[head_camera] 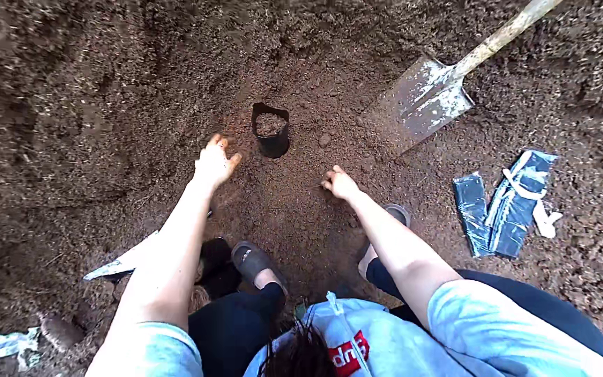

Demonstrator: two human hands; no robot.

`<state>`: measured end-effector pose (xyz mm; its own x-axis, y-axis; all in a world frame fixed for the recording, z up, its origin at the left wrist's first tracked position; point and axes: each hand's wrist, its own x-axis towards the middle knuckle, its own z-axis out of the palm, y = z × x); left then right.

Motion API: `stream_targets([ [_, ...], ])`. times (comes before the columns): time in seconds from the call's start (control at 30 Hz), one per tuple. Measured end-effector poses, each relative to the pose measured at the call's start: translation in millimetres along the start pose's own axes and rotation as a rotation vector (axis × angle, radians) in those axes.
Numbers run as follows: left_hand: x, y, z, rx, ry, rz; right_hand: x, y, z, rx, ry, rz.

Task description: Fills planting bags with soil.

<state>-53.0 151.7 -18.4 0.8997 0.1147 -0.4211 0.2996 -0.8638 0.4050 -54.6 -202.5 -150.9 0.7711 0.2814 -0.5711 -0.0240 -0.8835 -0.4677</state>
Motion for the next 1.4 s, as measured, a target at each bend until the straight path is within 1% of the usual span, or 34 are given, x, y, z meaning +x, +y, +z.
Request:
stream_targets([
  [0.07,-22,-22,-1,0.034,-0.060,-0.054,-16,-4,-18,0.194,0.093,0.068],
  [0.1,-38,-28,2,0.029,-0.094,-0.107,-31,-4,-26,0.357,0.187,0.139],
  [0.17,-72,-43,6,0.032,-0.147,-0.210,-52,-8,-33,0.779,0.489,0.239],
  [0.23,-96,-60,18,0.058,-0.243,-0.254,-48,-12,-31,1.152,0.789,0.291],
  [0.27,-103,-68,25,0.076,-0.299,-0.256,-44,-30,-31,1.268,0.898,0.299],
  [0.3,-107,-73,31,0.100,-0.369,-0.264,-48,-62,-32,1.308,0.902,0.276],
  [0.33,-109,-75,36,0.132,-0.441,-0.274,-65,-109,-32,1.261,0.779,0.186],
  [0.37,-110,-74,38,0.165,-0.496,-0.268,-86,-168,-29,1.149,0.562,0.037],
  [0.43,-120,-58,30,0.201,-0.525,-0.234,-120,-282,-19,0.832,0.027,-0.398],
  [0.47,-134,-45,21,0.200,-0.508,-0.229,-136,-329,-16,0.648,-0.193,-0.564],
  [0.5,-147,-25,8,0.194,-0.504,-0.271,-147,-365,-19,0.480,-0.303,-0.690],
  [0.53,-150,-16,4,0.185,-0.463,-0.271,-148,-388,-26,0.365,-0.318,-0.794],
  [0.57,-141,-19,12,0.164,-0.387,-0.222,-139,-397,-35,0.317,-0.268,-0.867],
  [0.6,-125,-29,24,0.123,-0.315,-0.150,-121,-393,-45,0.308,-0.185,-0.902],
  [0.63,-109,-39,33,0.064,-0.266,-0.086,-98,-378,-57,0.301,-0.087,-0.893],
  [0.67,-96,-42,36,-0.002,-0.238,-0.052,-75,-352,-69,0.275,0.014,-0.827],
  [0.73,-78,-34,29,-0.068,-0.174,-0.051,-31,-282,-92,0.190,0.202,-0.571],
  [0.8,-60,-13,22,-0.106,-0.093,-0.108,4,-210,-105,0.153,0.340,-0.247],
  [0.83,-50,1,19,-0.120,-0.061,-0.146,16,-183,-109,0.166,0.389,-0.103],
  [0.87,-38,16,17,-0.122,-0.040,-0.184,22,-162,-110,0.190,0.392,0.018],
  [0.9,-25,31,16,-0.117,-0.026,-0.218,24,-149,-110,0.213,0.359,0.098],
  [0.93,-11,44,17,-0.107,-0.019,-0.246,25,-143,-107,0.231,0.307,0.134],
  [1.03,27,72,23,-0.053,-0.042,-0.245,37,-149,-99,0.168,0.138,0.094],
  [1.13,43,84,30,0.048,-0.052,-0.171,54,-157,-95,0.018,0.130,-0.018],
  [1.2,36,88,27,0.010,-0.016,-0.151,49,-158,-102,-0.048,0.148,-0.076],
  [1.27,20,97,10,-0.107,0.077,-0.124,33,-162,-126,-0.038,0.213,-0.150],
  [1.33,-9,112,-10,-0.237,0.162,-0.068,0,-163,-151,0.030,0.290,-0.234],
  [1.4,-34,129,-30,-0.305,0.236,0.019,-39,-165,-176,0.126,0.377,-0.306],
])
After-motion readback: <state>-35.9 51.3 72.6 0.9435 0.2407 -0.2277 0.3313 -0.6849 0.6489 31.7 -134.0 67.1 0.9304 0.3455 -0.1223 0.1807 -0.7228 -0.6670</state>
